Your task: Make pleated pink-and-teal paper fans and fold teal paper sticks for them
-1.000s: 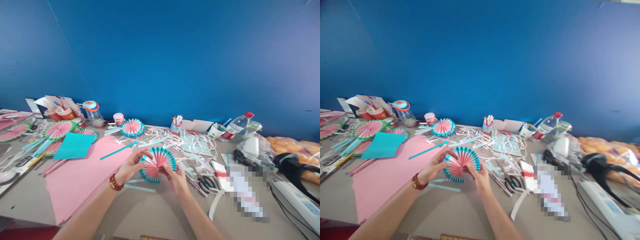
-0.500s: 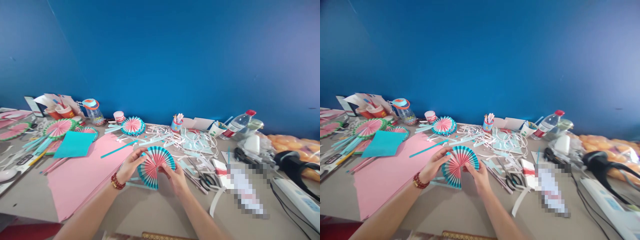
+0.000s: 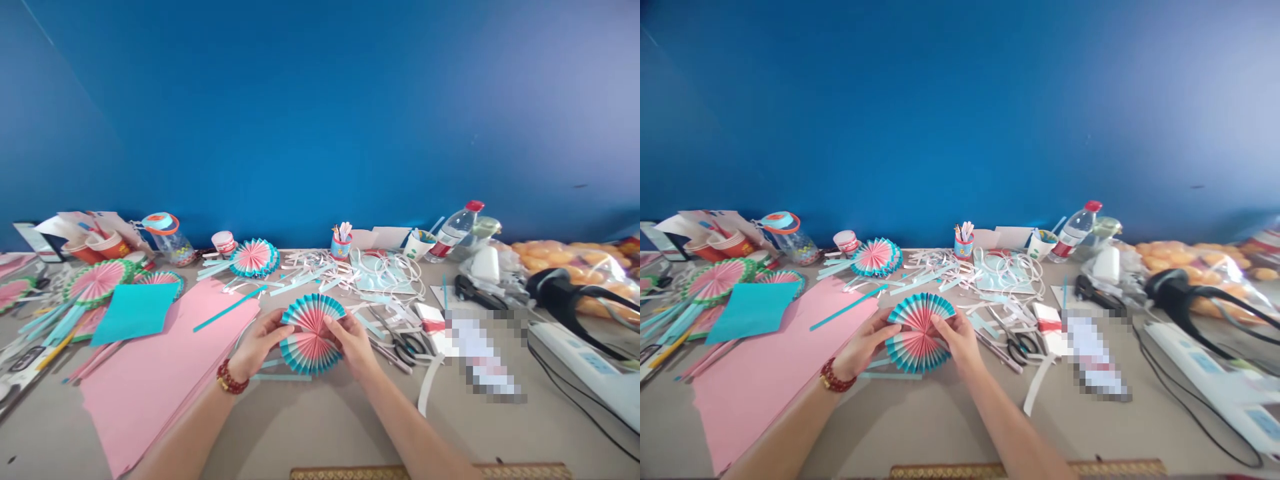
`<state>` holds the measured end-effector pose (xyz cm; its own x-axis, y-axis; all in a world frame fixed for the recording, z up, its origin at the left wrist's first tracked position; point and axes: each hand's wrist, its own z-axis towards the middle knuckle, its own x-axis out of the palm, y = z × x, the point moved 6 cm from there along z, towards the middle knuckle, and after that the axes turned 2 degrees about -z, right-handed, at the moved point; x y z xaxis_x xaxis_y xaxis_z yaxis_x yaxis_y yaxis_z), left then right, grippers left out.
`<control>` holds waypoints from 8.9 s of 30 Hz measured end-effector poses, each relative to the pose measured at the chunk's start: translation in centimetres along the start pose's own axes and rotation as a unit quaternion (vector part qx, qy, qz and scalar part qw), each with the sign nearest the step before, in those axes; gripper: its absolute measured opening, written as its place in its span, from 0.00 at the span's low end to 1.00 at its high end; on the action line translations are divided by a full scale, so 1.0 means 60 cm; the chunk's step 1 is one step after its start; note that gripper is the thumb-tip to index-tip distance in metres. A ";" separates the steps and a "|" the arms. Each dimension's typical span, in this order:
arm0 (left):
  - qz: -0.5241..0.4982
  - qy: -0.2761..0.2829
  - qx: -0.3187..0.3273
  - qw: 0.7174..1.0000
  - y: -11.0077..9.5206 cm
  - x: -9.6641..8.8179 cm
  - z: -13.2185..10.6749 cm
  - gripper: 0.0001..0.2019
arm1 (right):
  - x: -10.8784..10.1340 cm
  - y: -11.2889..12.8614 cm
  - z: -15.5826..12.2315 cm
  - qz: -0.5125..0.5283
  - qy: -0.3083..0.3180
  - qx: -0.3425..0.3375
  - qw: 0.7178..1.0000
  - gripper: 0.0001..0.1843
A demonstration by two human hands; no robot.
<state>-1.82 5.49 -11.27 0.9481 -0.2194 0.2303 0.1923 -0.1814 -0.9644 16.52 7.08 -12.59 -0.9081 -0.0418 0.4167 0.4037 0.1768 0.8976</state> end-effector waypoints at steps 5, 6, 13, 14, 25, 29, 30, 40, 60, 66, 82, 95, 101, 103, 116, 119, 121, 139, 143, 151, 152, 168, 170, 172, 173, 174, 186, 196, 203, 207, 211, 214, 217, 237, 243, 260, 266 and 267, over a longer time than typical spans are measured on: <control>-0.038 0.049 -0.006 0.998 0.001 -0.001 -0.001 0.24 | 0.005 -0.002 0.000 0.004 0.023 0.019 1.000 0.22; -0.051 0.063 -0.006 0.997 0.000 0.000 -0.002 0.26 | 0.005 -0.002 -0.001 0.004 0.026 0.022 0.999 0.22; 0.022 0.069 -0.070 0.995 0.015 -0.001 -0.001 0.24 | 0.010 0.001 -0.003 -0.003 0.044 0.012 0.999 0.23; 0.027 0.063 -0.074 0.995 0.017 -0.001 0.000 0.22 | 0.010 0.001 -0.003 -0.006 0.048 0.010 0.999 0.22; -0.079 -0.012 -0.121 0.989 0.042 -0.012 -0.001 0.22 | 0.010 0.017 -0.004 -0.061 0.095 -0.054 0.992 0.22; -0.116 -0.055 -0.118 0.985 0.052 -0.021 -0.001 0.21 | 0.022 0.023 -0.010 -0.102 0.111 -0.058 0.987 0.18; -0.121 -0.066 -0.112 0.984 0.052 -0.024 0.000 0.21 | 0.023 0.025 -0.012 -0.109 0.107 -0.062 0.986 0.18; 0.071 -0.058 -0.107 0.990 -0.005 -0.042 0.003 0.22 | -0.053 0.086 -0.096 -0.556 0.148 -0.085 0.813 0.08; 0.268 0.127 -0.069 0.952 -0.024 0.013 0.064 0.15 | -0.108 0.101 -0.054 -0.697 0.113 -0.202 0.679 0.11; 0.274 0.168 -0.019 0.947 -0.008 0.068 0.085 0.14 | -0.150 0.153 -0.020 -0.703 0.077 -0.223 0.670 0.13; 0.282 -0.001 0.030 0.959 0.012 0.012 0.060 0.16 | 0.007 0.084 0.226 -0.801 0.168 -0.233 0.526 0.11; 0.228 -0.046 0.049 0.971 0.005 -0.003 0.072 0.14 | -0.017 0.107 0.218 -0.803 0.174 -0.283 0.496 0.10; 0.226 -0.052 0.055 0.971 0.011 -0.003 0.071 0.14 | -0.032 0.110 0.212 -0.774 0.178 -0.320 0.517 0.13; 0.224 -0.054 0.057 0.971 0.011 0.000 0.070 0.14 | -0.034 0.109 0.211 -0.761 0.178 -0.333 0.528 0.14; 0.175 -0.103 0.053 0.978 -0.001 -0.070 0.076 0.16 | -0.058 0.134 0.198 -0.691 0.185 -0.330 0.616 0.15; 0.189 -0.096 0.047 0.976 0.001 -0.084 0.083 0.17 | -0.063 0.152 0.189 -0.658 0.193 -0.323 0.653 0.14; 0.208 -0.083 0.050 0.973 -0.002 -0.088 0.088 0.17 | -0.070 0.166 0.187 -0.634 0.192 -0.313 0.681 0.13; 0.364 0.034 0.019 0.930 -0.009 -0.072 0.091 0.13 | -0.080 0.248 0.195 -0.574 0.099 -0.250 0.774 0.13; 0.366 0.052 0.029 0.929 -0.012 -0.064 0.092 0.15 | -0.045 0.183 0.211 -0.638 0.127 -0.243 0.719 0.13; 0.453 0.016 0.062 0.889 0.006 -0.080 0.074 0.12 | -0.154 0.164 0.260 -0.756 -0.007 -0.147 0.637 0.18; 0.466 0.008 0.074 0.882 0.008 -0.081 0.074 0.11 | -0.169 0.165 0.263 -0.762 -0.018 -0.138 0.632 0.18; 0.509 -0.053 0.207 0.834 -0.040 -0.051 0.078 0.11 | -0.248 0.303 0.251 -0.496 -0.031 -0.217 0.840 0.24; 0.495 -0.059 0.215 0.840 -0.054 -0.039 0.078 0.11 | -0.232 0.318 0.237 -0.467 -0.024 -0.235 0.852 0.26; 0.472 -0.065 0.222 0.851 -0.069 -0.025 0.077 0.11 | -0.205 0.325 0.214 -0.456 -0.005 -0.247 0.855 0.24; 0.455 -0.066 0.226 0.859 -0.077 -0.016 0.076 0.10 | -0.187 0.324 0.198 -0.458 0.010 -0.248 0.853 0.22; 0.434 -0.065 0.233 0.868 -0.086 -0.007 0.074 0.10 | -0.167 0.319 0.179 -0.465 0.027 -0.248 0.849 0.20; 0.223 -0.010 0.174 0.959 -0.123 0.070 0.068 0.11 | 0.024 0.203 -0.004 -0.585 0.216 -0.275 0.731 0.07; 0.229 0.014 0.156 0.961 -0.125 0.065 0.066 0.11 | 0.044 0.189 0.004 -0.611 0.231 -0.317 0.688 0.07; 0.248 -0.005 0.174 0.953 -0.126 0.058 0.054 0.08 | 0.009 0.173 0.022 -0.586 0.194 -0.188 0.764 0.11; 0.228 0.009 0.148 0.962 -0.112 0.056 0.048 0.10 | -0.006 0.159 0.018 -0.531 0.202 -0.139 0.811 0.10; 0.219 -0.002 0.167 0.961 -0.110 0.059 0.041 0.11 | -0.010 0.153 0.017 -0.477 0.173 -0.134 0.851 0.09; 0.208 -0.016 0.167 0.964 -0.108 0.058 0.039 0.10 | -0.007 0.152 0.017 -0.464 0.166 -0.137 0.859 0.08; 0.199 -0.020 0.162 0.966 -0.104 0.057 0.037 0.10 | -0.005 0.155 0.016 -0.475 0.169 -0.135 0.853 0.07; 0.184 -0.034 0.169 0.968 -0.098 0.042 0.032 0.08 | -0.008 0.147 0.016 -0.456 0.195 -0.119 0.860 0.18; 0.201 -0.057 0.169 0.963 -0.101 0.043 0.032 0.09 | -0.009 0.148 0.015 -0.433 0.136 -0.141 0.880 0.14; 0.205 -0.088 0.193 0.955 -0.105 0.042 0.033 0.10 | 0.002 0.150 0.013 -0.367 0.121 -0.181 0.905 0.11; 0.182 -0.088 0.167 0.965 -0.095 0.041 0.035 0.12 | -0.005 0.143 0.015 -0.389 0.116 -0.179 0.896 0.10; 0.181 -0.090 0.161 0.966 -0.091 0.040 0.036 0.12 | -0.006 0.143 0.015 -0.390 0.117 -0.184 0.895 0.10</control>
<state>-0.06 8.03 -5.72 0.9911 -0.0378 -0.1274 -0.1180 0.1905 -0.9746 20.22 9.48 -5.18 -0.8986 -0.2232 -0.3777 -0.2951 -0.3292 0.8969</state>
